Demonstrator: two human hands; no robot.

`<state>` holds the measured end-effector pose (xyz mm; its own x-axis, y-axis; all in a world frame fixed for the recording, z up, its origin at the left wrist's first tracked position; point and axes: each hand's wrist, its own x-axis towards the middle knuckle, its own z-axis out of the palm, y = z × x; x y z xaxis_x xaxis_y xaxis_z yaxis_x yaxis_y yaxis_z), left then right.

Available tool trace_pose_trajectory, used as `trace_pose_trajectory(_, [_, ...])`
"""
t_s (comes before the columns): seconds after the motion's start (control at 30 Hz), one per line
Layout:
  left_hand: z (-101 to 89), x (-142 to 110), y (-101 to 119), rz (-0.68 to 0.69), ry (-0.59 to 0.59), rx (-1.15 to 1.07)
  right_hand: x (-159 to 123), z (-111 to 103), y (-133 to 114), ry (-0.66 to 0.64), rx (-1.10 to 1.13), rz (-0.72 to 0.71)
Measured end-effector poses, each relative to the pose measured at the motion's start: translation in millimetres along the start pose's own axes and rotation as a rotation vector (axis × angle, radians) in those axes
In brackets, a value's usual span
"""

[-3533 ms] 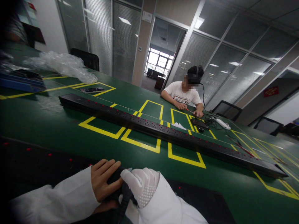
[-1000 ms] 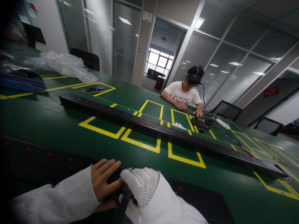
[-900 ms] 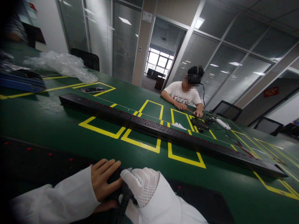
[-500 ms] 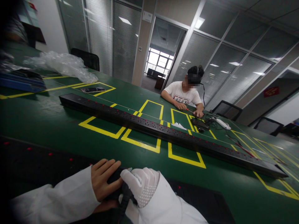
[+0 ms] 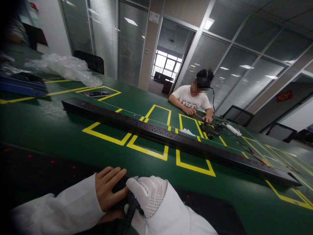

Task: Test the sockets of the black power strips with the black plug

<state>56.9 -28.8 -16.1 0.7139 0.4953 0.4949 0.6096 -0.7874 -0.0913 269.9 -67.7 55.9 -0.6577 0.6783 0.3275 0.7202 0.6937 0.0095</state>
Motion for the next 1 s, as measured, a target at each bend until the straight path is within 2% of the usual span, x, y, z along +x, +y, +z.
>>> trace_pose_trajectory(0.2, [-2.7, 0.3, -1.1, 0.008, 0.005, -0.011, -0.9, -1.0, -1.3, -0.005, 0.009, 0.012])
trace_pose_trajectory(0.4, [2.8, -1.0, -0.9, 0.023, 0.034, 0.013, -0.9, -2.5, -2.5, -0.01, 0.011, 0.01])
trace_pose_trajectory(0.63, [7.2, -1.9, -0.9, 0.032, 0.009, 0.01, 0.0, -1.5, -1.2, -0.016, 0.023, 0.022])
trace_pose_trajectory(0.83, [9.5, -2.9, -0.6, 0.039, 0.001, 0.051, -1.1, 0.5, -3.2, 0.014, 0.078, 0.067])
trace_pose_trajectory(1.0, [9.3, -3.0, -1.6, 0.04, 0.038, 0.048, -1.7, 5.6, 5.0, 0.069, 0.196, 0.152])
